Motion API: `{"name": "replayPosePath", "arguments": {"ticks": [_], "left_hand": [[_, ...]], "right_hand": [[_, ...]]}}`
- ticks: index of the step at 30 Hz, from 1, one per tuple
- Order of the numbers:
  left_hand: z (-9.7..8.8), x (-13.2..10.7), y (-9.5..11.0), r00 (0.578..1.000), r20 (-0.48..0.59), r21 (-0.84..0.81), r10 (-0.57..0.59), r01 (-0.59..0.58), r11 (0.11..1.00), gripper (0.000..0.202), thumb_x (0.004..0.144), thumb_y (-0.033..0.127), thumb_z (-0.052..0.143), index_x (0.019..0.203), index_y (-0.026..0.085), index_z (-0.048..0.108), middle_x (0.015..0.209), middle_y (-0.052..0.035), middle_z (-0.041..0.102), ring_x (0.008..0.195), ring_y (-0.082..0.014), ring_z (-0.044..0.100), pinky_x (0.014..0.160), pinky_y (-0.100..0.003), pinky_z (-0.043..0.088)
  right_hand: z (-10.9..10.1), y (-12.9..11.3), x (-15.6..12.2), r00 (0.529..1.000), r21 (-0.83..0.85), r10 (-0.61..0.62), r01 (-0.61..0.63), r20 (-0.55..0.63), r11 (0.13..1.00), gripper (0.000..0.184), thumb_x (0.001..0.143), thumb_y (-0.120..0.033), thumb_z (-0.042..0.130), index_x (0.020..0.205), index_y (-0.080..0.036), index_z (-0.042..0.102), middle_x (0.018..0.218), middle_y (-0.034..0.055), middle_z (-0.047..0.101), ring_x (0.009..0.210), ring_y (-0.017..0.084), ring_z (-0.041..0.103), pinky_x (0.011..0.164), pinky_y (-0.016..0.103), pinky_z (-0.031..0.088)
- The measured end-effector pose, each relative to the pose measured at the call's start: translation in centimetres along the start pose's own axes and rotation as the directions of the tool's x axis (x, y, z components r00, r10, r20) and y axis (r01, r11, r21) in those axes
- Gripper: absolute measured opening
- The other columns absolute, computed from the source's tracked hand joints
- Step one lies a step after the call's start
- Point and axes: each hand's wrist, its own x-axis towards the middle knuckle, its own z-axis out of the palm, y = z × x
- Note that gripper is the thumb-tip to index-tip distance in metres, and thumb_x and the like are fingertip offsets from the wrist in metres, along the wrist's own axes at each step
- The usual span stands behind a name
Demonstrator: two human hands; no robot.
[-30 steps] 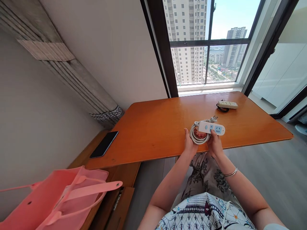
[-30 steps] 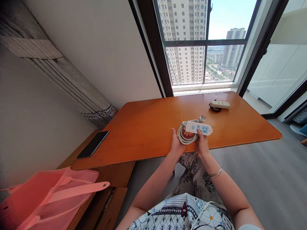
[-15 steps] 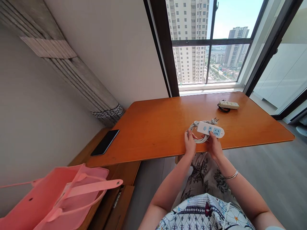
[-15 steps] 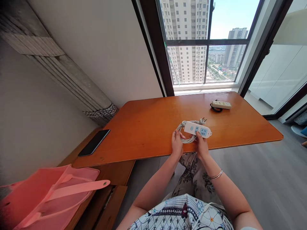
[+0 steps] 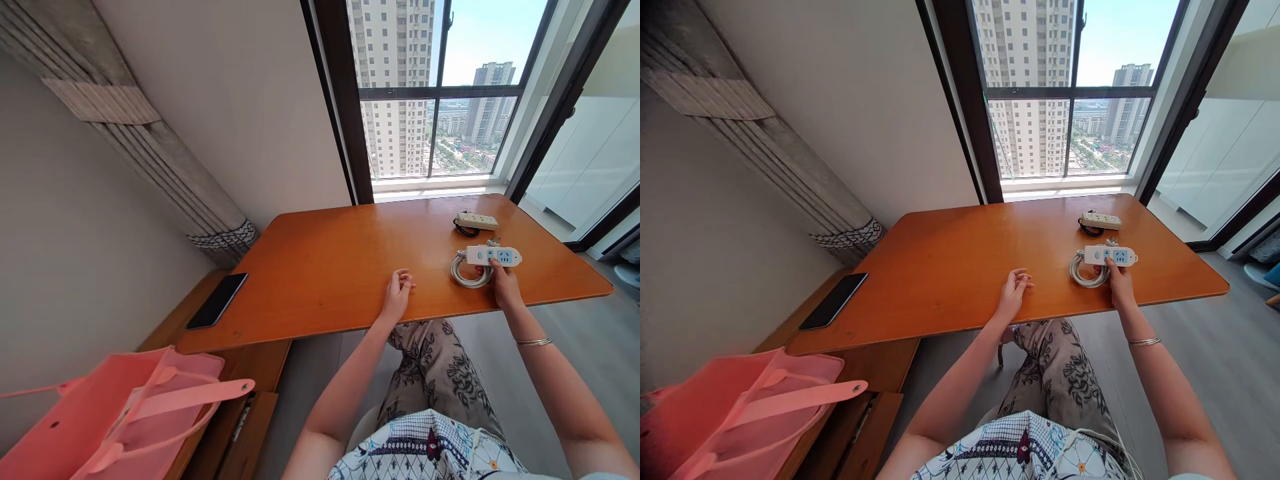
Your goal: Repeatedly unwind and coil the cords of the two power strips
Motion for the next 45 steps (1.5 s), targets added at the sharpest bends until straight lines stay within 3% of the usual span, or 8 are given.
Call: {"name": "replayPosePath", "arguments": {"ticks": [5, 11, 18, 25, 29, 37, 41, 45], "left_hand": [[-0.5, 0.0, -0.9, 0.988, 0.129, 0.202, 0.080, -0.105, 0.974, 0.021, 0.081, 0.030, 0.071, 0.099, 0.019, 0.065, 0.090, -0.0034, 0.068, 0.080, -0.0147, 0.064, 0.078, -0.028, 0.049], [-1.0, -0.2, -1.1, 0.976, 0.196, 0.323, 0.092, -0.152, 0.934, 0.015, 0.086, 0.029, 0.061, 0.095, 0.018, 0.066, 0.092, -0.0053, 0.071, 0.082, -0.0162, 0.066, 0.078, -0.029, 0.052], [-0.8, -0.5, -0.7, 0.965, 0.247, 0.376, 0.086, -0.177, 0.910, 0.016, 0.086, 0.032, 0.059, 0.092, 0.019, 0.066, 0.088, -0.0037, 0.072, 0.081, -0.0163, 0.066, 0.075, -0.029, 0.052], [-0.9, -0.6, -0.7, 0.961, 0.264, 0.365, 0.081, -0.178, 0.914, 0.016, 0.085, 0.032, 0.058, 0.089, 0.018, 0.065, 0.087, -0.0030, 0.072, 0.079, -0.0153, 0.066, 0.075, -0.028, 0.052], [-0.8, -0.6, -0.8, 0.962, 0.260, 0.383, 0.082, -0.181, 0.906, 0.015, 0.085, 0.031, 0.058, 0.089, 0.019, 0.065, 0.086, -0.0031, 0.071, 0.078, -0.0153, 0.065, 0.073, -0.028, 0.050], [-0.8, -0.8, -0.5, 0.959, 0.269, 0.391, 0.083, -0.188, 0.901, 0.015, 0.085, 0.031, 0.057, 0.088, 0.019, 0.065, 0.084, -0.0024, 0.071, 0.077, -0.0157, 0.065, 0.072, -0.028, 0.050], [-0.8, -0.8, -0.4, 0.959, 0.270, 0.408, 0.084, -0.193, 0.892, 0.015, 0.085, 0.031, 0.057, 0.087, 0.019, 0.065, 0.084, -0.0021, 0.071, 0.077, -0.0153, 0.064, 0.072, -0.027, 0.050], [-0.9, -0.8, -0.5, 0.959, 0.272, 0.420, 0.085, -0.198, 0.886, 0.016, 0.085, 0.032, 0.056, 0.087, 0.019, 0.065, 0.083, -0.0017, 0.070, 0.076, -0.0151, 0.064, 0.071, -0.027, 0.049]], "right_hand": [[-3.7, -1.9, 5.5, 0.970, -0.236, -0.035, -0.023, -0.239, 0.971, 0.033, 0.078, -0.041, 0.074, 0.098, -0.016, 0.069, 0.090, 0.0079, 0.073, 0.083, 0.020, 0.068, 0.064, 0.027, 0.056], [-4.7, -2.9, 8.4, 0.960, -0.426, 0.137, -0.234, -0.246, 0.874, 0.031, 0.088, -0.042, 0.067, 0.099, -0.013, 0.068, 0.070, 0.0048, 0.067, 0.063, 0.016, 0.063, 0.051, 0.024, 0.051], [-3.4, -1.4, 7.8, 0.946, -0.577, -0.169, -0.023, -0.276, 0.817, 0.046, 0.082, -0.046, 0.068, 0.109, -0.008, 0.065, 0.103, 0.0175, 0.072, 0.105, 0.029, 0.066, 0.089, 0.037, 0.055], [-4.3, 0.2, 6.3, 0.790, -0.729, -0.500, 0.101, -0.355, 0.677, 0.103, 0.068, -0.045, 0.076, 0.147, -0.006, 0.021, 0.150, 0.0301, 0.031, 0.137, 0.040, 0.039, 0.115, 0.055, 0.029], [-4.9, 0.0, 6.4, 0.783, -0.814, -0.583, 0.186, -0.214, 0.550, 0.088, 0.071, -0.049, 0.072, 0.140, -0.007, 0.036, 0.152, 0.0298, 0.020, 0.143, 0.043, 0.021, 0.116, 0.061, 0.017], [-4.8, -0.4, 6.0, 0.789, -0.845, -0.612, 0.296, -0.046, 0.445, 0.064, 0.083, -0.055, 0.054, 0.129, -0.011, 0.053, 0.146, 0.0260, 0.030, 0.140, 0.041, 0.022, 0.114, 0.062, 0.017], [-3.0, -0.3, 4.0, 0.725, -0.843, -0.688, 0.395, 0.041, 0.366, 0.056, 0.083, -0.048, 0.056, 0.128, -0.013, 0.054, 0.147, 0.0233, 0.032, 0.141, 0.040, 0.023, 0.114, 0.062, 0.018], [0.3, 0.5, 0.5, 0.627, -0.767, -0.710, 0.611, 0.319, 0.195, 0.042, 0.088, -0.041, 0.054, 0.123, -0.018, 0.058, 0.143, 0.0180, 0.044, 0.141, 0.035, 0.028, 0.115, 0.059, 0.024]]}}
